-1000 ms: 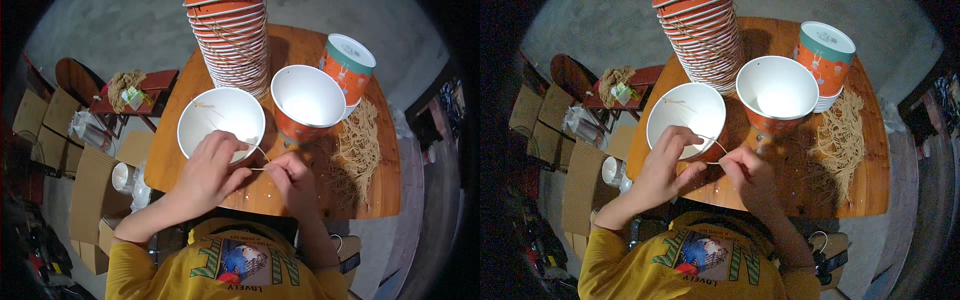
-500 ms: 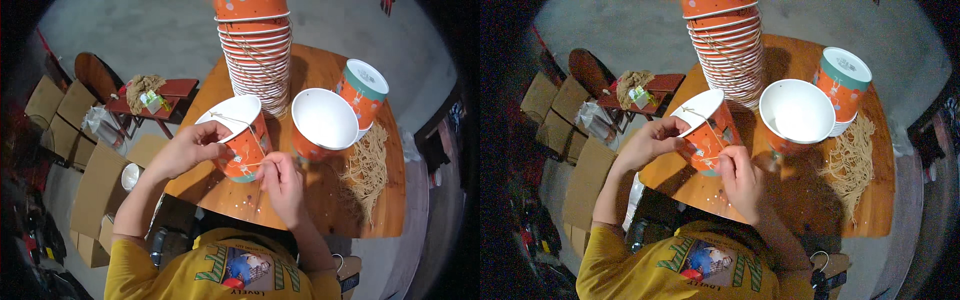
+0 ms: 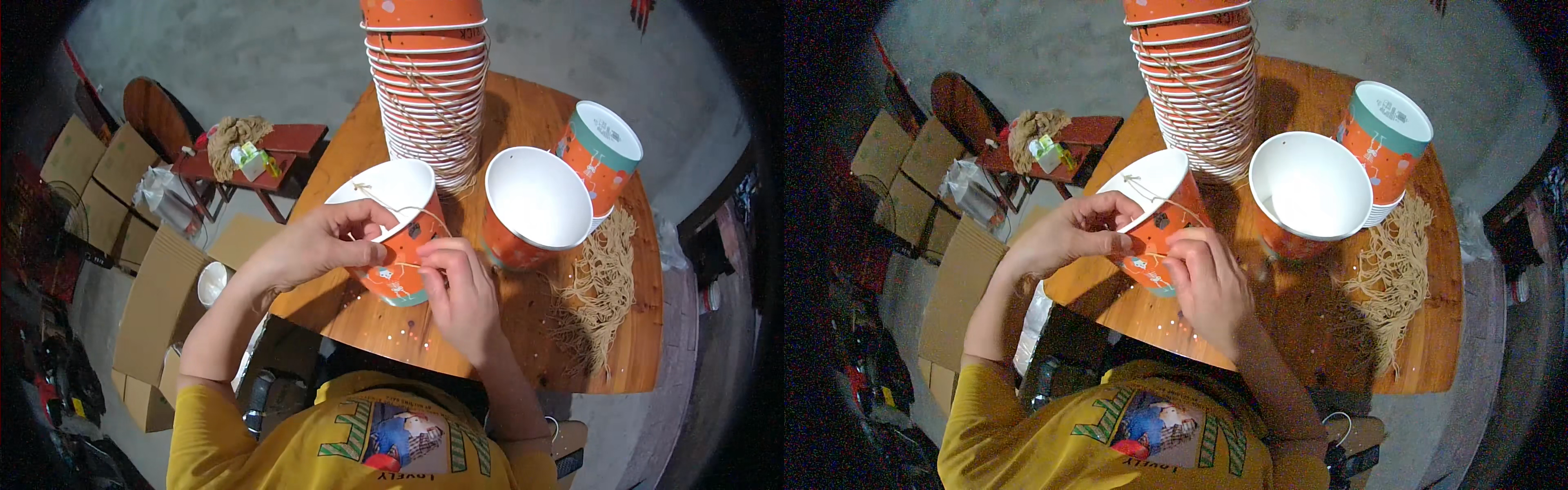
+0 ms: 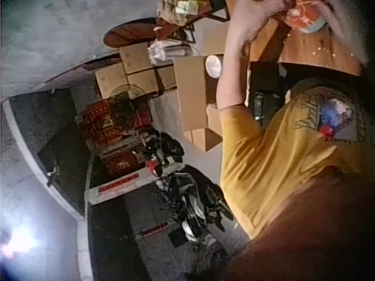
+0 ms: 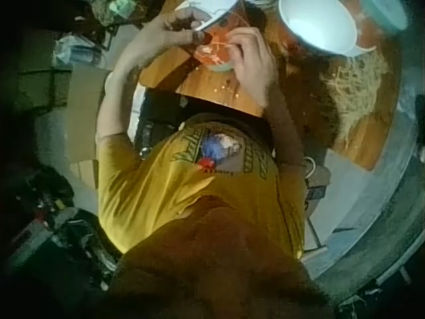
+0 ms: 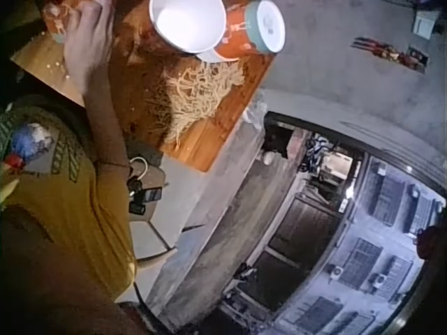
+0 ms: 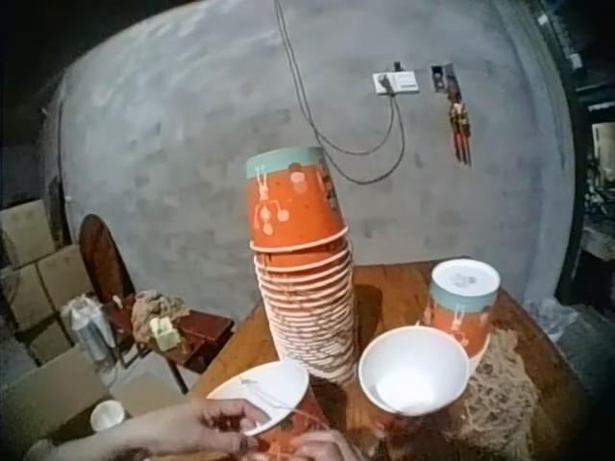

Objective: Attach strings to paper cups for packaging.

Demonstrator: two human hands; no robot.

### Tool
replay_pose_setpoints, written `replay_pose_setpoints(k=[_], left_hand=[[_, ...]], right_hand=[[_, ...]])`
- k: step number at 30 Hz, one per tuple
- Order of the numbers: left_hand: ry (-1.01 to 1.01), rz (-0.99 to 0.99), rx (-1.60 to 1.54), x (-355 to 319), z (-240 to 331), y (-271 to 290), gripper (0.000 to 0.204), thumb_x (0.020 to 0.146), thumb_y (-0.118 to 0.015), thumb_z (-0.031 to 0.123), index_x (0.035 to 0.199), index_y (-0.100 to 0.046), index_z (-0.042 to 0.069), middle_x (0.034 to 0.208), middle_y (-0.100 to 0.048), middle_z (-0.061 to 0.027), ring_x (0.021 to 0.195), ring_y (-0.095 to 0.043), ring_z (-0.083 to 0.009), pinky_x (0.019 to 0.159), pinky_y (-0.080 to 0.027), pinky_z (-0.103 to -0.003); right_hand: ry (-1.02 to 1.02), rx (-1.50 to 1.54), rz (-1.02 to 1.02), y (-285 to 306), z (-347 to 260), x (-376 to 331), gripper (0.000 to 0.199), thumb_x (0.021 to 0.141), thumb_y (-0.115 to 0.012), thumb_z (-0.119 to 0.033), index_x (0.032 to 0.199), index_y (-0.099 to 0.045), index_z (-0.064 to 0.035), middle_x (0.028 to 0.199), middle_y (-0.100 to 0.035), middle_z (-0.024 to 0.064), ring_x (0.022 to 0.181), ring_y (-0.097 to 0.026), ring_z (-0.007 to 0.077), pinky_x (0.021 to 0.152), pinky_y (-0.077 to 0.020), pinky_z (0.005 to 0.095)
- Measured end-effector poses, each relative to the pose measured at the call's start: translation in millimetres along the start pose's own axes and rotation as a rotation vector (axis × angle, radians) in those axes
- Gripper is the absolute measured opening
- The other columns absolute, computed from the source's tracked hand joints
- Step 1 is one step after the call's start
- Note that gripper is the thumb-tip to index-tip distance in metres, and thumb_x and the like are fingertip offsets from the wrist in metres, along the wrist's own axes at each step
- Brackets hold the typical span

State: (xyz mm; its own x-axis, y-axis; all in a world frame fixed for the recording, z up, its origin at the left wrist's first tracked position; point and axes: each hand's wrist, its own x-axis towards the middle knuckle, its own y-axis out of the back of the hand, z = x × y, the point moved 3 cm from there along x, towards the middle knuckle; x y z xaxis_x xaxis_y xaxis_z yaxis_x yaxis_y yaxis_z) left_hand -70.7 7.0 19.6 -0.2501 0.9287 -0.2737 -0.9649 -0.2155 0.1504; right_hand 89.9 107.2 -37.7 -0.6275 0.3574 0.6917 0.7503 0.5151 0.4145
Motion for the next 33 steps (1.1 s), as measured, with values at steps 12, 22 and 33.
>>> replay_pose_setpoints(k=[12,22,33], left_hand=[[-0.057,-0.09,-0.001,15,5,-11,0.015,0.079,-0.059,-0.002,0.094,-0.06,0.002,0.083,-0.059,0.0018,0.076,-0.055,-0.0059,0.068,-0.046,-0.022],[-0.089,-0.113,0.07,16,6,-18,0.015,0.081,-0.058,-0.003,0.095,-0.059,0.002,0.084,-0.059,0.0028,0.076,-0.052,-0.0035,0.069,-0.043,-0.021],[-0.122,-0.134,0.028,16,5,-27,0.026,0.079,-0.058,-0.005,0.103,-0.054,0.004,0.083,-0.05,0.0038,0.077,-0.048,-0.0048,0.069,-0.043,-0.02]], right_hand=[[0.171,-0.127,0.025,10,-7,-4,0.02,0.082,-0.061,-0.001,0.096,-0.048,-0.0034,0.115,-0.06,0.0165,0.084,-0.058,0.0301,0.071,-0.0493,0.0383],[0.17,0.056,-0.145,10,-1,-9,0.017,0.083,-0.061,0.002,0.094,-0.047,-0.002,0.098,-0.064,0.0144,0.079,-0.06,0.0288,0.071,-0.0504,0.0363],[0.028,-0.175,0.184,13,-8,-11,0.025,0.08,-0.065,-0.001,0.099,-0.05,-0.0047,0.088,-0.061,0.0103,0.072,-0.063,0.0257,0.061,-0.0515,0.036]])
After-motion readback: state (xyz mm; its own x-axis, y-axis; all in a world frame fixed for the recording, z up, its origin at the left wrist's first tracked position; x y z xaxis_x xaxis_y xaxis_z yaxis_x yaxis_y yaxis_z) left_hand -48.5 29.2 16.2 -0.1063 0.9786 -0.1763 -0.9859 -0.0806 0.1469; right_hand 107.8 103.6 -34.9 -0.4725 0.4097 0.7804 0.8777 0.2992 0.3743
